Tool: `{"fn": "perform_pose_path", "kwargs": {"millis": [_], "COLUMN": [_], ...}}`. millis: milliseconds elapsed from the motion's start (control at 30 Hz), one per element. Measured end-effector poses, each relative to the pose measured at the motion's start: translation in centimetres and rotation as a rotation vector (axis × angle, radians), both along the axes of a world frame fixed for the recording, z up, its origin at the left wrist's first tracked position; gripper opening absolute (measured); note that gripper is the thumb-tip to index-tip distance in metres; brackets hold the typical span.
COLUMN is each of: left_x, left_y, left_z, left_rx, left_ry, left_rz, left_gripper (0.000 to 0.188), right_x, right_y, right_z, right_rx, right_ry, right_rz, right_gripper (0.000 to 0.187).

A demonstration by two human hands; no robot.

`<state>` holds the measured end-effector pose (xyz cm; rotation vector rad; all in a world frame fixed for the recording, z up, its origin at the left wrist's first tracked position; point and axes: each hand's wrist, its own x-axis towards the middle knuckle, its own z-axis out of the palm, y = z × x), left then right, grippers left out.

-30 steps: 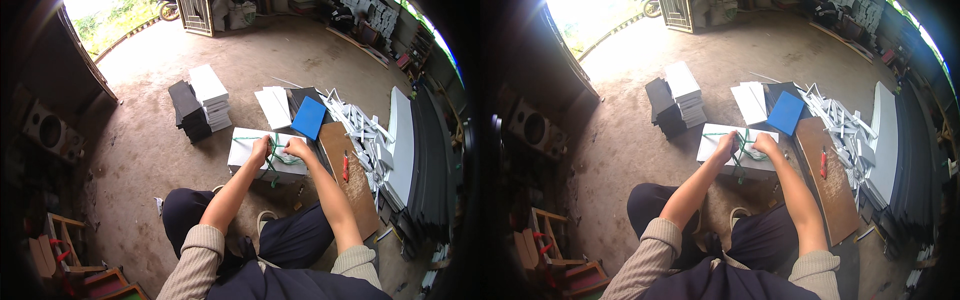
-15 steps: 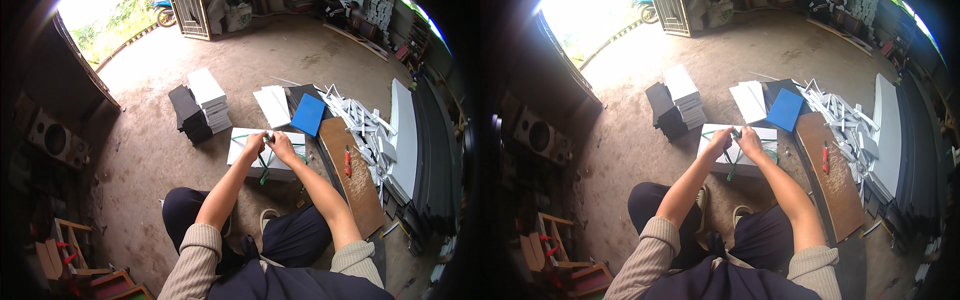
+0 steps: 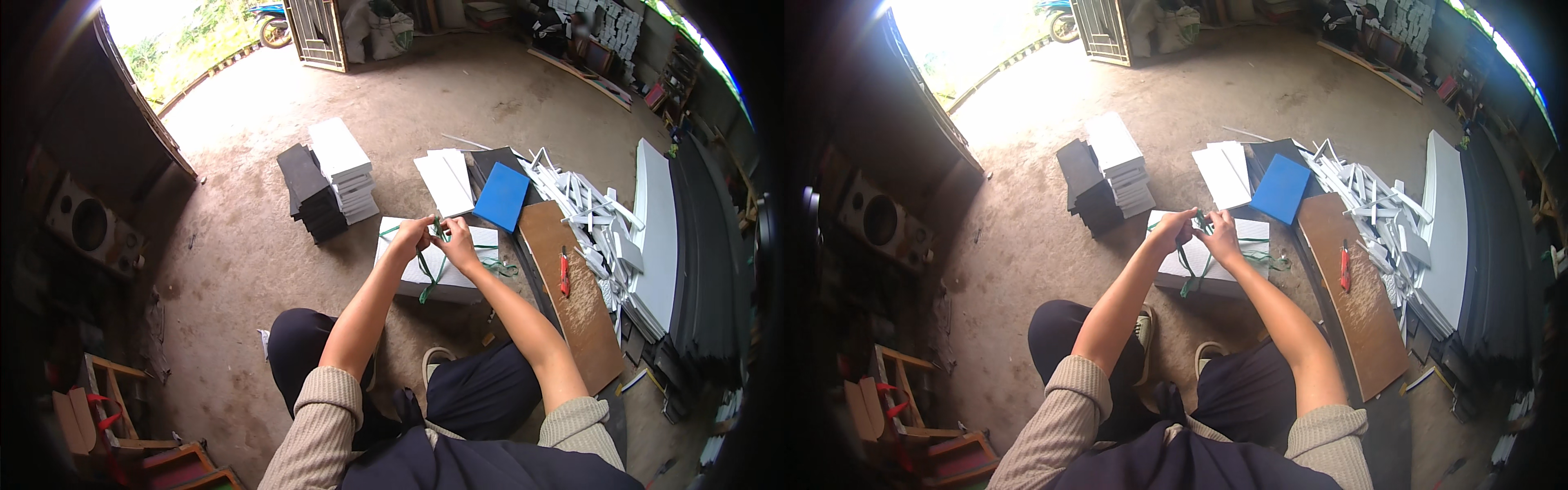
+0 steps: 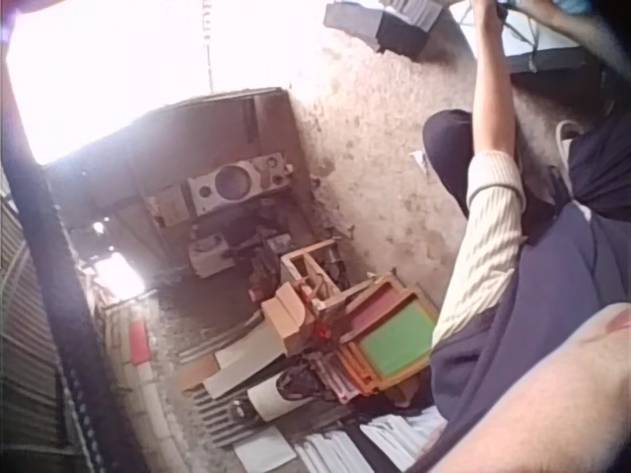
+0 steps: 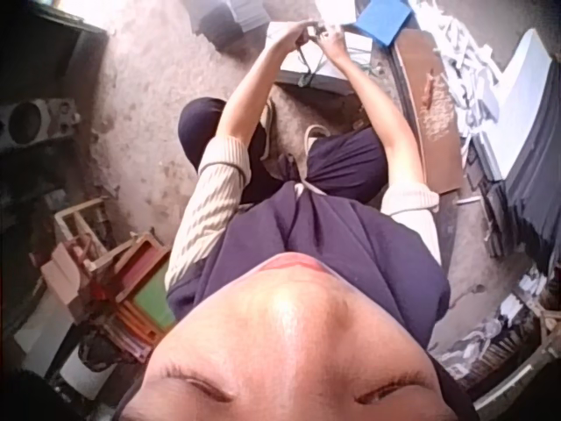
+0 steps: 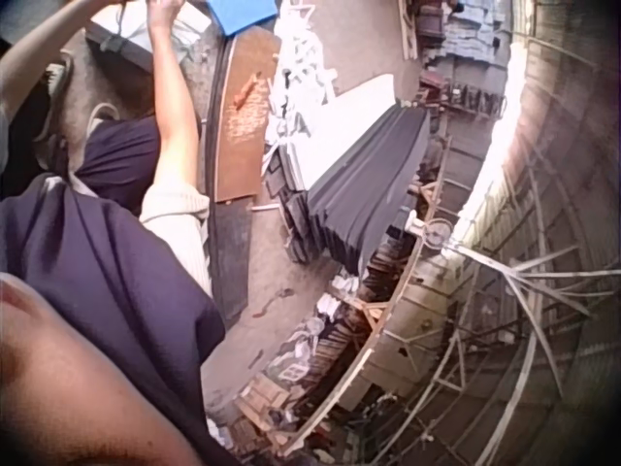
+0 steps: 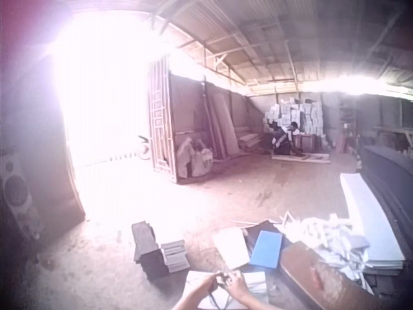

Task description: The person stacks white rectangular panels on the floor, aligns them, and then uses a green rope to tie the stack into a bundle. The person also handles a blue panel and a utility knife during the process.

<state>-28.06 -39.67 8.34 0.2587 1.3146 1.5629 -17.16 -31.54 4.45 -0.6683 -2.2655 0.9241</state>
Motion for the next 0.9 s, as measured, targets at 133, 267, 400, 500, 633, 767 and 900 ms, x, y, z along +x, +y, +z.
{"fn": "perform_pose_path", "kwargs": {"millis": [133,267,400,500,633,767,900], "left_x": [-0.6,-0.7,-1.5,-1.4,-1.4,-0.7,-1.7], "left_y": [-0.3,-0.5,-1.0,-0.7,0.4,2.1,3.3], "left_z": [0.0,0.2,0.8,1.8,-0.8,-3.5,-4.9], "left_rx": [0.033,0.050,0.061,0.013,-0.031,-0.105,-0.245], "left_ry": [-0.109,-0.127,0.007,0.074,0.319,0.657,0.773], "left_rz": [-0.035,-0.024,-0.033,0.037,0.000,-0.074,0.008], "left_gripper": [0.034,0.036,0.022,0.033,0.041,0.040,0.031], "right_x": [-0.4,-1.0,-1.0,-0.4,1.2,3.5,5.0], "right_y": [-0.8,-1.0,-0.7,1.1,4.5,8.1,9.3], "right_z": [1.6,2.3,4.6,7.0,9.2,12.2,16.7], "right_rx": [-0.057,0.069,0.167,0.158,0.137,-0.133,-0.169], "right_ry": [0.011,0.024,-0.129,-0.132,-0.152,-0.292,-0.387], "right_rz": [-0.045,-0.043,-0.053,-0.085,-0.175,-0.164,-0.172], "right_gripper": [0.034,0.018,0.012,0.017,0.019,0.021,0.024]}}
